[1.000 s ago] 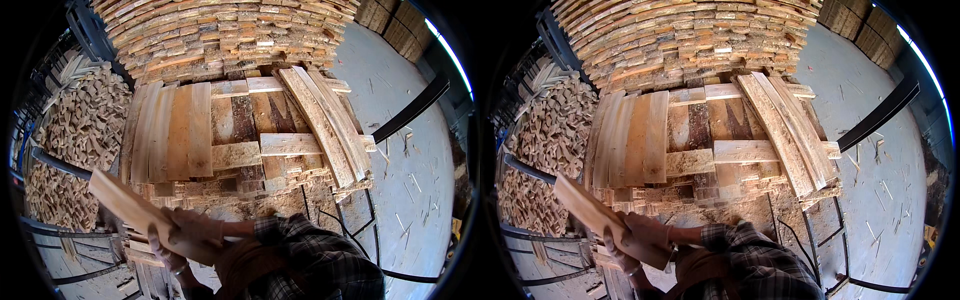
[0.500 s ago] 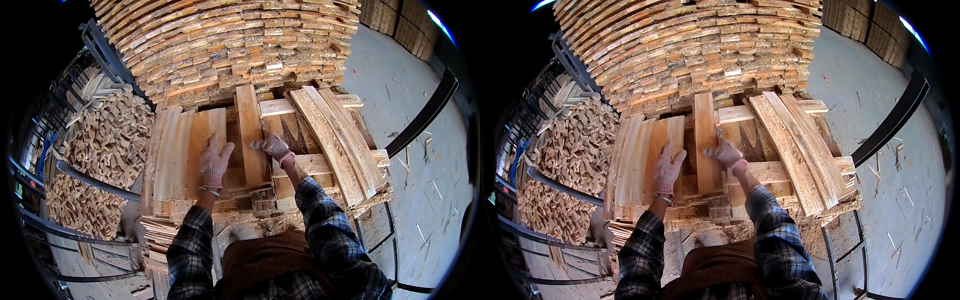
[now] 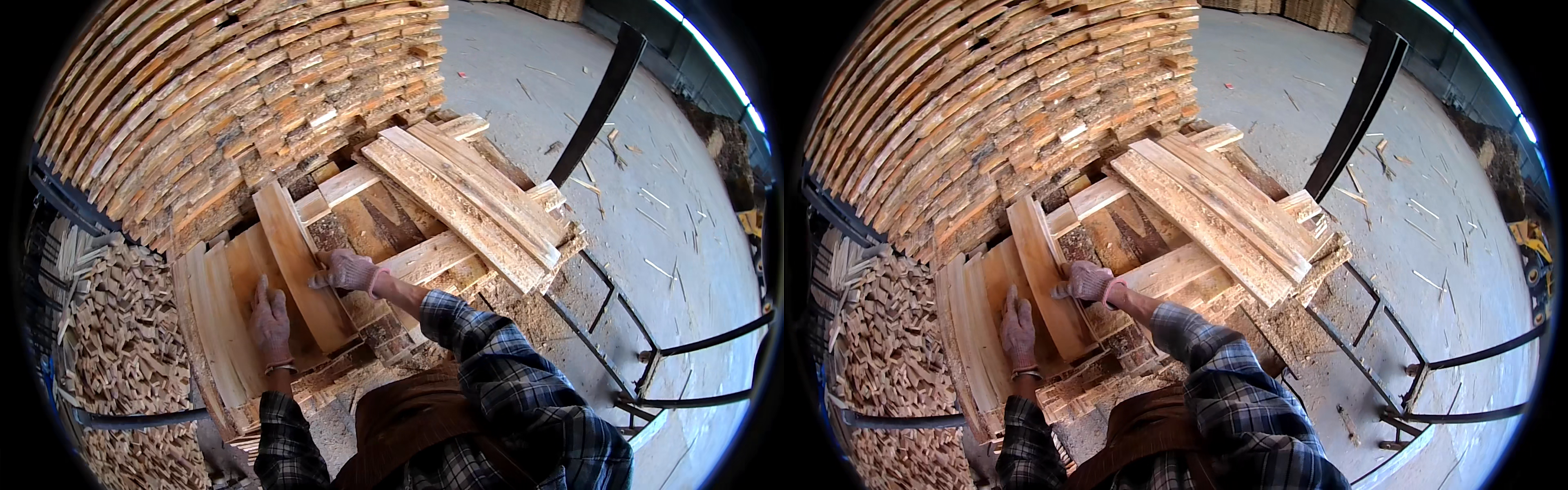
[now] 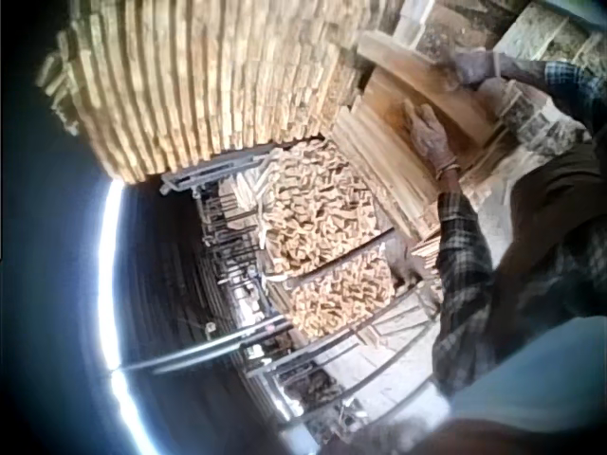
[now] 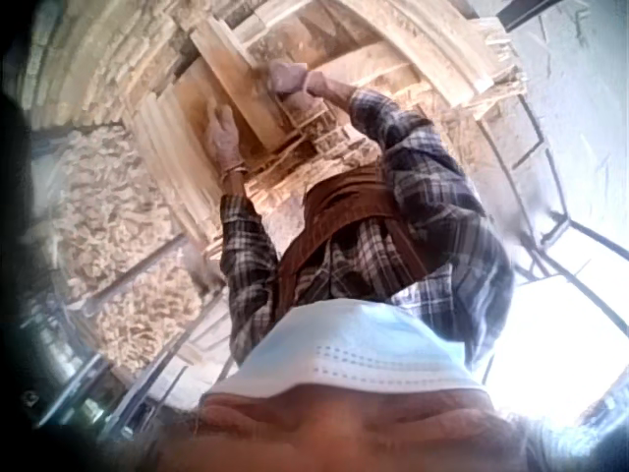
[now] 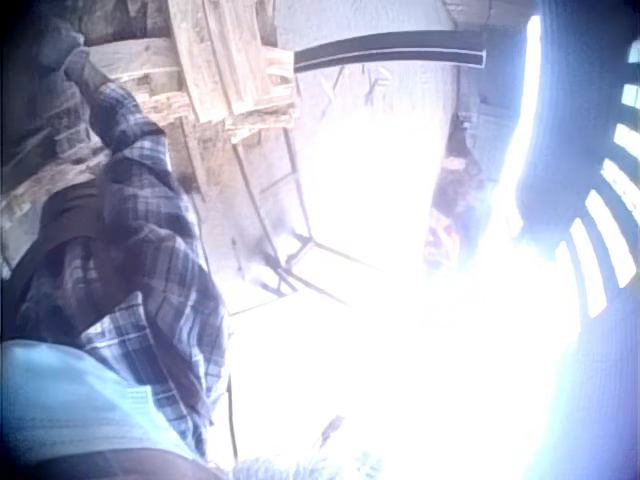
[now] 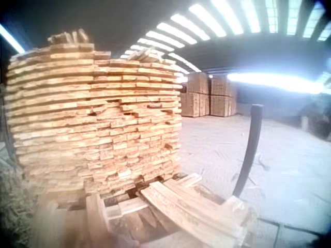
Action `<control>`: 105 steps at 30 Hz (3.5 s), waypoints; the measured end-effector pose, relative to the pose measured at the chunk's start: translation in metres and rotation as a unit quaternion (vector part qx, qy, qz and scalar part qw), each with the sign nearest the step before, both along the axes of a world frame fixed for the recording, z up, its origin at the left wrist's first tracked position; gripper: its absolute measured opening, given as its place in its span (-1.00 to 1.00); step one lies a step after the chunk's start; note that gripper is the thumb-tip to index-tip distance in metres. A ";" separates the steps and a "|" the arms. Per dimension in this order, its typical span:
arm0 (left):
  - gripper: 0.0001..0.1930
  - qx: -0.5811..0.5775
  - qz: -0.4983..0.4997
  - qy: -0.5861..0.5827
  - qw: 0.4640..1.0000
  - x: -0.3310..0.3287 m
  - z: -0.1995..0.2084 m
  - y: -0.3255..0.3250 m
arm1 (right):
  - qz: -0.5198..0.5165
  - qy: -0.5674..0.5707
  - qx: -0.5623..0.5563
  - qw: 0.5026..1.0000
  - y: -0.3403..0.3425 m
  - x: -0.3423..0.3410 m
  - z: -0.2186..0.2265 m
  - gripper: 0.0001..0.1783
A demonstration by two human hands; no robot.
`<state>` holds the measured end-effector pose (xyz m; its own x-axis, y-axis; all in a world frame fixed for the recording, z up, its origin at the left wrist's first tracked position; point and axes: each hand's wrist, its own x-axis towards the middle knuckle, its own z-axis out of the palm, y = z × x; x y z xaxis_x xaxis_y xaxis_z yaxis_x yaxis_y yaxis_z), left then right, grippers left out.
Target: The person stacks wooden planks onto a large pile in a lumber yard. They pick up planks from a metal rack and place them onto the stack, repeating the process while wearing gloves.
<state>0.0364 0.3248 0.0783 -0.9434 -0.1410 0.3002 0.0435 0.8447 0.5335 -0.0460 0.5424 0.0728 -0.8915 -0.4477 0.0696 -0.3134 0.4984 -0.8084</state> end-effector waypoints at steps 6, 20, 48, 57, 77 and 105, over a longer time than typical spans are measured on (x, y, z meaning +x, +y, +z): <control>-0.46 -0.035 0.000 0.006 0.999 0.005 0.001 -0.001 | -0.114 0.091 0.312 0.939 0.189 -0.023 0.082 -0.22; -0.56 -0.074 0.065 0.021 0.995 0.011 -0.002 0.002 | -0.204 -0.149 -0.129 0.959 0.404 -0.080 0.034 -0.59; -0.49 -0.143 0.031 0.028 0.989 0.005 -0.006 -0.010 | -0.269 -0.026 0.140 0.953 0.361 -0.049 0.071 -0.51; -0.44 -0.148 0.046 0.042 0.987 0.004 0.000 -0.010 | -0.178 0.128 0.491 0.843 0.233 -0.014 0.024 -0.17; -0.41 -0.042 0.022 -0.008 0.999 -0.002 0.005 -0.001 | -0.131 -0.055 0.086 0.986 0.021 0.001 0.038 -0.03; 0.21 -0.190 0.186 -0.280 0.923 -0.045 0.051 0.125 | -0.119 0.085 0.415 0.898 0.238 -0.030 0.038 0.06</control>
<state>-0.0082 0.4502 0.1296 -0.8732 -0.4711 -0.1248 -0.4795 0.8763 0.0474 -0.0759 0.7802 0.1106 -0.9769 -0.2061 -0.0556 -0.2015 0.9763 -0.0789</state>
